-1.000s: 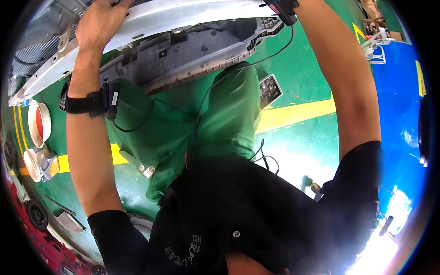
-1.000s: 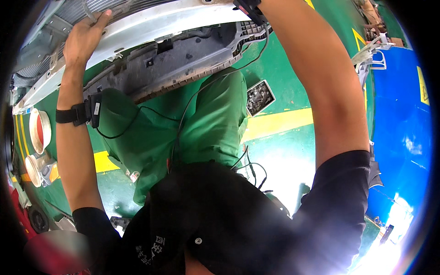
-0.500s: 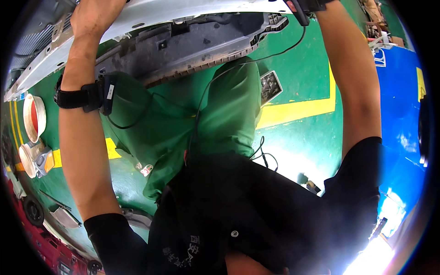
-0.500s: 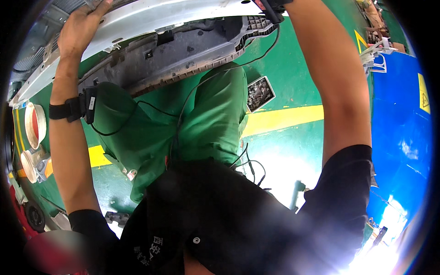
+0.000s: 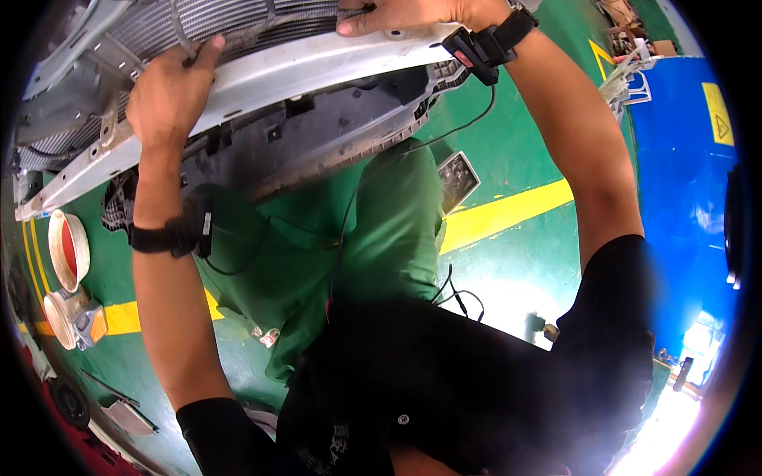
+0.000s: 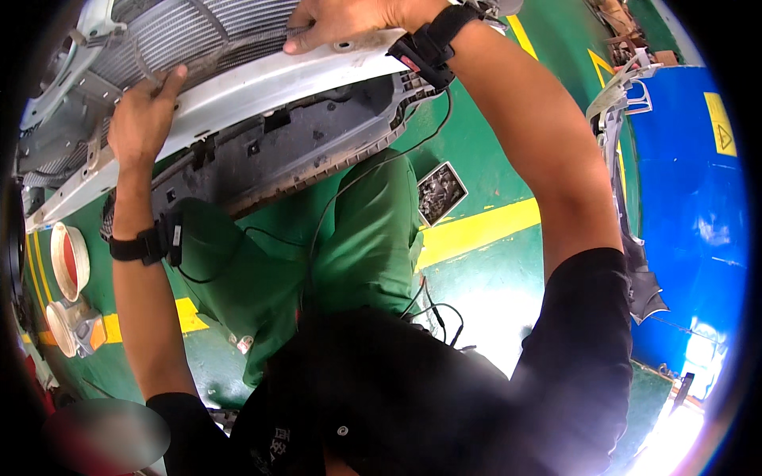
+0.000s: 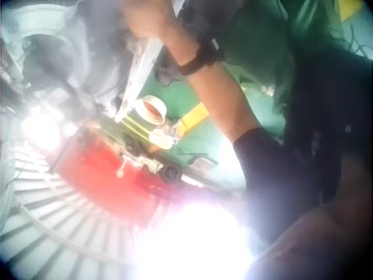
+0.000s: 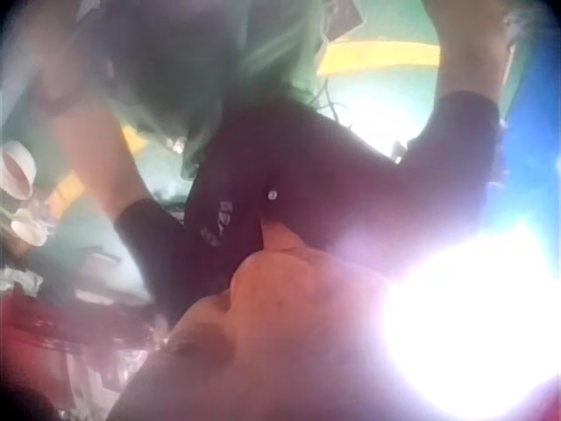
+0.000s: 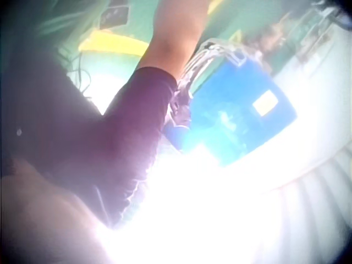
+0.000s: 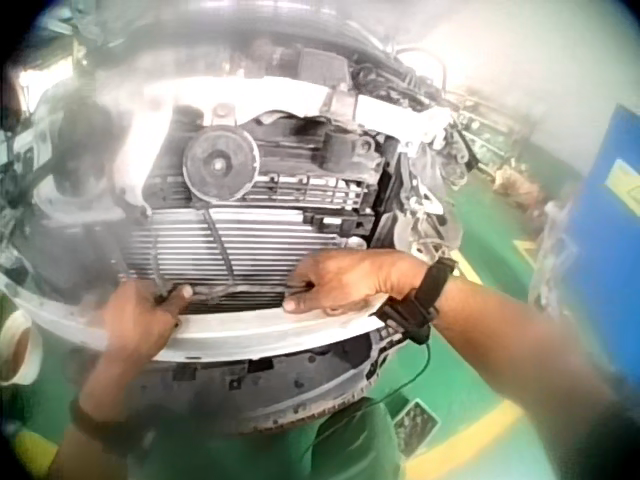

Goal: The person positions and aligns a front bumper reinforcement bar onto the front of a vehicle frame, then reaches for fasteners from a small tray and threads them into the mounting holes by hand.

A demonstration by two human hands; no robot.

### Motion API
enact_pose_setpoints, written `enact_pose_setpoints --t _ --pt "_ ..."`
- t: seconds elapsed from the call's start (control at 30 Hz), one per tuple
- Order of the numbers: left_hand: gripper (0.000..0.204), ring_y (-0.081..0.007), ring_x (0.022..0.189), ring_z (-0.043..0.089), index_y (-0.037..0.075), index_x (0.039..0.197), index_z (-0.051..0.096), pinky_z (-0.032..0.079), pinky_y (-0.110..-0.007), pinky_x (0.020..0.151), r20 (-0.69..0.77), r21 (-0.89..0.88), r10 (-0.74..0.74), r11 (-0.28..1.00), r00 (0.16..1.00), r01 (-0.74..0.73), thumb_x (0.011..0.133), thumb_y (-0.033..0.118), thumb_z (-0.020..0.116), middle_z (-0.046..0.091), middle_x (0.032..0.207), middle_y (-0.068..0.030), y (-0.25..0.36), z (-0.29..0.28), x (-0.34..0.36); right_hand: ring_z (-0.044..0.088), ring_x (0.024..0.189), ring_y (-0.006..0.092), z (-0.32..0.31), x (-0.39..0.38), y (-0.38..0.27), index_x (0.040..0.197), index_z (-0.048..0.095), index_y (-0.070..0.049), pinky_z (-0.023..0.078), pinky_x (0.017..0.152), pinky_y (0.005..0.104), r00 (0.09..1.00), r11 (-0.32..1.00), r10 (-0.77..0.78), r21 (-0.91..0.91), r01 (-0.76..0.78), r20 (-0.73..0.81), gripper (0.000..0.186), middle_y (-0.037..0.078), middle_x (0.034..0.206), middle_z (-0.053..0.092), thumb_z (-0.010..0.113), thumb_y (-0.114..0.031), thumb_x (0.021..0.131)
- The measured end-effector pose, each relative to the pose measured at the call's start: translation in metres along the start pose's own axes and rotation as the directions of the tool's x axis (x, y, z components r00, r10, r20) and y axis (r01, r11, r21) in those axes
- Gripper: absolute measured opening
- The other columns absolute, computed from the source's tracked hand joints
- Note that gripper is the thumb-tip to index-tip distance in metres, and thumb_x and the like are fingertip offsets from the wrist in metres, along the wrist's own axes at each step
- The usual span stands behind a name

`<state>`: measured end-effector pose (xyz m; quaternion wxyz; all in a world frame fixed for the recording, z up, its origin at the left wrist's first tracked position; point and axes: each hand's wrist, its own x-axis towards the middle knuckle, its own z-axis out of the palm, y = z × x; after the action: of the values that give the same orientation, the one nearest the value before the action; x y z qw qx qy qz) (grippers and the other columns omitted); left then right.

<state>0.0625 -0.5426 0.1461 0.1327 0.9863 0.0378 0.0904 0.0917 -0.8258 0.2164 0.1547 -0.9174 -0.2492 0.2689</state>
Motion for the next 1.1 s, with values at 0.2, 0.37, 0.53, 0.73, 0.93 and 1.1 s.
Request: enact_pose_setpoints --t 0.2,0.37,0.53,0.73,0.93,1.1 --pt "0.057 -0.0337 0.091 0.067 0.017 0.100 0.075 0.050 -0.040 0.083 0.058 -0.073 -0.007 0.997 0.998 0.012 0.080 0.068 0.060 0.073 0.087 -0.0115 0.008 -0.007 -0.005 0.063 0.078 0.0275 -0.009 -0.010 0.017 0.105 0.064 -0.001 0.048 0.071 0.0409 0.993 0.978 -0.117 -0.173 0.115 -0.004 0.044 0.014 0.083 0.067 0.054 -0.043 0.096" --pt "0.048 -0.0314 0.091 0.068 0.020 0.106 0.074 0.050 -0.039 0.084 0.141 -0.183 -0.004 0.983 0.990 0.030 0.085 0.060 0.060 0.073 0.086 -0.0088 0.003 -0.009 -0.005 0.064 0.091 0.0244 0.005 -0.002 0.008 0.115 0.066 -0.006 0.049 0.083 0.0359 0.999 0.996 -0.036 -0.083 0.035 -0.015 0.039 0.012 0.099 0.069 0.060 -0.038 0.094" --pt "0.047 -0.0313 0.093 0.068 0.018 0.109 0.073 0.049 -0.039 0.085 0.088 -0.136 0.002 0.991 0.996 0.010 0.086 0.057 0.060 0.073 0.084 -0.0074 0.001 -0.010 -0.003 0.063 0.089 0.0204 0.004 0.023 0.018 0.115 0.065 0.001 0.048 0.081 0.0339 0.984 0.986 -0.158 0.066 0.153 0.084 0.049 0.013 0.098 0.070 0.061 -0.042 0.092" --pt "0.044 -0.0340 0.087 0.068 0.015 0.107 0.073 0.050 -0.041 0.081 0.058 -0.110 0.008 0.994 0.998 -0.001 0.086 0.052 0.062 0.072 0.080 -0.0124 0.006 -0.006 -0.002 0.063 0.106 0.0301 0.018 0.036 0.027 0.127 0.058 0.003 0.047 0.093 0.0351 0.988 0.981 -0.129 0.158 0.114 0.083 0.063 0.020 0.119 0.065 0.060 -0.049 0.090" --pt "0.038 -0.0353 0.078 0.068 0.011 0.097 0.074 0.051 -0.042 0.073 -0.020 -0.108 0.088 0.990 0.996 -0.089 0.086 0.047 0.067 0.071 0.078 -0.0134 0.010 -0.008 -0.006 0.058 0.111 0.0386 0.005 -0.014 0.033 0.123 0.059 0.001 0.048 0.094 0.0443 0.984 0.960 -0.180 -0.221 0.174 -0.007 0.056 0.023 0.119 0.061 0.072 -0.031 0.079" --pt "0.026 -0.0343 0.071 0.067 0.010 0.088 0.074 0.050 -0.038 0.066 -0.094 -0.162 0.178 0.968 0.980 -0.192 0.083 0.035 0.071 0.070 0.076 -0.0131 0.006 0.001 -0.009 0.062 0.098 0.0336 0.040 -0.024 0.058 0.116 0.062 -0.004 0.051 0.083 0.0432 0.883 0.946 -0.310 -0.204 0.251 -0.353 0.052 0.015 0.108 0.064 0.076 -0.024 0.070"
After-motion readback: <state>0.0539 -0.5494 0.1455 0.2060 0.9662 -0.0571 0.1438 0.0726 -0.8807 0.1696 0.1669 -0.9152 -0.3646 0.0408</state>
